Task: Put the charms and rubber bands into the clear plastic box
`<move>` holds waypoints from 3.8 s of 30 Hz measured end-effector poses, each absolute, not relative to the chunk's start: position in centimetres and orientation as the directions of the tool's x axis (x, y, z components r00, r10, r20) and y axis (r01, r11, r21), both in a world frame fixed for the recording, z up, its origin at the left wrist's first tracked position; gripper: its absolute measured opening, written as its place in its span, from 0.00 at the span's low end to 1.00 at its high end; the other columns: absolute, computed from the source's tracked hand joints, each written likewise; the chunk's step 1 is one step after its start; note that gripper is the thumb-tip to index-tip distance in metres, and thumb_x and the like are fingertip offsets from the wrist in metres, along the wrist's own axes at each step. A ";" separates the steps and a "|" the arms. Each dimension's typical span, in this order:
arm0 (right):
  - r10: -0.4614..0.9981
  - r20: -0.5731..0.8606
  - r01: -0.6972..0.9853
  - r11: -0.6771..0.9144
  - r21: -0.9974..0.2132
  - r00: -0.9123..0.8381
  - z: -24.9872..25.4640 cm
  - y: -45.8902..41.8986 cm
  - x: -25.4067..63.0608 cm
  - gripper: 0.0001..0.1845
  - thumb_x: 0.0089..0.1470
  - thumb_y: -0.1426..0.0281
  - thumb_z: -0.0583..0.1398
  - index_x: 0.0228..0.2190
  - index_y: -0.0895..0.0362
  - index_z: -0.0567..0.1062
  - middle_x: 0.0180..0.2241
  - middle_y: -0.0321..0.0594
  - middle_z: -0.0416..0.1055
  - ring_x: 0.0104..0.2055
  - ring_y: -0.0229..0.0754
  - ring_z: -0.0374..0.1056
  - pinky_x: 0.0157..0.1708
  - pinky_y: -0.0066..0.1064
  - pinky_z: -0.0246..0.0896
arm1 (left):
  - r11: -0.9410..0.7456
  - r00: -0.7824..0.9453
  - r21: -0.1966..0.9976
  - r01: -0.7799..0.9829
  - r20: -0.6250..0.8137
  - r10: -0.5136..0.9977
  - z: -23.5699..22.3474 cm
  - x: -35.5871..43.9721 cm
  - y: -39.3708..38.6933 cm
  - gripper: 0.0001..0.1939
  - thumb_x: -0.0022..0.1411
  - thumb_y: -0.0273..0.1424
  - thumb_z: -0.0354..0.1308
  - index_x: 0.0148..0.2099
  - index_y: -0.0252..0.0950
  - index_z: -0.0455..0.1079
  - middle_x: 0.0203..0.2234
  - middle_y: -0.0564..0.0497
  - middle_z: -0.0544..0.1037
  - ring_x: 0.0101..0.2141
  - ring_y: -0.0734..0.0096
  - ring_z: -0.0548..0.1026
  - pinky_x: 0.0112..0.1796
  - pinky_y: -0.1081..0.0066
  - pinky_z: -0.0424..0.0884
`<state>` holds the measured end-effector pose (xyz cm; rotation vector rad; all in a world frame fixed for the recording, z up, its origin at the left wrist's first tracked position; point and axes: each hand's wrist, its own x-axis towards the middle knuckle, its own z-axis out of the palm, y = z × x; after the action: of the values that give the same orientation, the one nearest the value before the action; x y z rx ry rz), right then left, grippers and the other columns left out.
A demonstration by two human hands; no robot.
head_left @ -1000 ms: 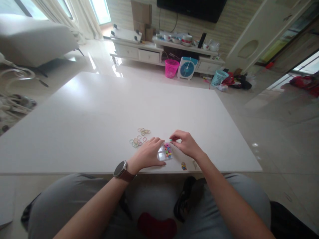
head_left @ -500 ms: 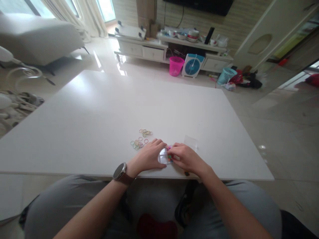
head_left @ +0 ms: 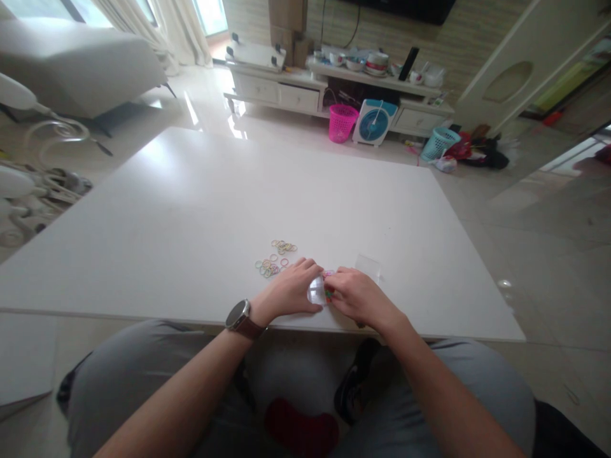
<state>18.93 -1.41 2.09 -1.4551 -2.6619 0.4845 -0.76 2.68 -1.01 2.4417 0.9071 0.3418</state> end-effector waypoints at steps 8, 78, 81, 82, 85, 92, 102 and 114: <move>0.825 -0.065 0.771 0.493 -0.403 -0.562 1.1 -1.3 19.1 0.04 0.56 0.78 0.60 0.31 0.57 0.72 0.35 0.40 0.73 0.39 0.41 0.67 0.40 0.29 0.57 | -0.643 0.754 0.560 0.522 0.048 0.655 -1.0 -0.8 2.8 0.23 0.50 0.36 0.67 0.48 0.39 0.67 0.42 0.47 0.70 0.44 0.58 0.68 0.44 0.63 0.68; 0.912 -0.073 0.855 0.348 -0.384 -0.404 3.1 -1.4 22.8 0.08 0.59 0.73 0.58 0.28 0.57 0.73 0.29 0.38 0.71 0.33 0.39 0.64 0.35 0.29 0.53 | -0.422 0.496 0.557 0.715 0.021 0.868 1.5 -5.1 5.5 0.12 0.65 0.33 0.51 0.49 0.40 0.69 0.42 0.49 0.75 0.33 0.69 0.74 0.39 0.66 0.70; 0.913 -0.073 0.858 0.347 -0.378 -0.401 3.0 -1.3 22.9 0.09 0.60 0.73 0.57 0.27 0.56 0.72 0.28 0.37 0.70 0.32 0.39 0.63 0.34 0.30 0.53 | -0.361 0.425 0.494 0.791 -0.019 0.905 1.2 -7.9 7.2 0.10 0.61 0.29 0.52 0.42 0.38 0.73 0.39 0.49 0.76 0.34 0.68 0.74 0.39 0.67 0.70; 0.913 -0.077 0.860 0.345 -0.377 -0.400 2.9 -1.3 23.0 0.09 0.60 0.74 0.57 0.27 0.56 0.72 0.28 0.37 0.70 0.32 0.39 0.63 0.34 0.30 0.53 | -0.349 0.419 0.480 0.805 -0.044 0.907 1.0 -8.5 7.5 0.10 0.60 0.29 0.53 0.42 0.38 0.73 0.38 0.49 0.76 0.35 0.67 0.74 0.39 0.66 0.70; 0.910 -0.096 0.859 0.339 -0.383 -0.402 2.6 -1.1 23.1 0.08 0.59 0.73 0.57 0.29 0.56 0.74 0.28 0.38 0.70 0.32 0.39 0.64 0.34 0.30 0.53 | -0.330 0.440 0.487 0.808 -0.127 0.889 0.2 -9.5 7.7 0.11 0.57 0.31 0.56 0.42 0.39 0.75 0.37 0.49 0.75 0.37 0.65 0.75 0.40 0.66 0.70; 0.911 -0.108 0.867 0.336 -0.367 -0.398 2.0 -1.1 23.5 0.08 0.60 0.72 0.56 0.29 0.56 0.74 0.30 0.38 0.71 0.34 0.40 0.65 0.35 0.31 0.54 | -0.341 0.482 0.504 0.793 -0.179 0.858 -0.7 -8.8 7.3 0.08 0.56 0.27 0.56 0.37 0.39 0.76 0.34 0.49 0.75 0.33 0.66 0.74 0.36 0.68 0.70; 0.910 -0.118 0.870 0.334 -0.362 -0.398 3.0 -1.3 23.0 0.09 0.60 0.73 0.56 0.28 0.57 0.73 0.29 0.38 0.71 0.32 0.39 0.64 0.34 0.30 0.53 | -0.348 0.506 0.474 0.809 -0.260 0.822 0.0 -7.0 6.8 0.05 0.54 0.26 0.55 0.27 0.35 0.70 0.22 0.51 0.74 0.25 0.71 0.69 0.27 0.72 0.59; 0.905 -0.145 0.870 0.325 -0.370 -0.400 2.2 -1.0 23.6 0.10 0.61 0.71 0.55 0.29 0.56 0.74 0.29 0.38 0.71 0.33 0.40 0.65 0.34 0.30 0.53 | -0.347 0.513 0.557 0.754 -0.169 0.842 1.3 -7.8 7.0 0.05 0.55 0.25 0.51 0.31 0.36 0.68 0.22 0.54 0.71 0.25 0.73 0.66 0.28 0.73 0.58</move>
<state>23.61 -1.03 2.18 -1.6687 -2.4841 0.6056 -7.79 7.02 1.28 2.1735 1.2974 0.1956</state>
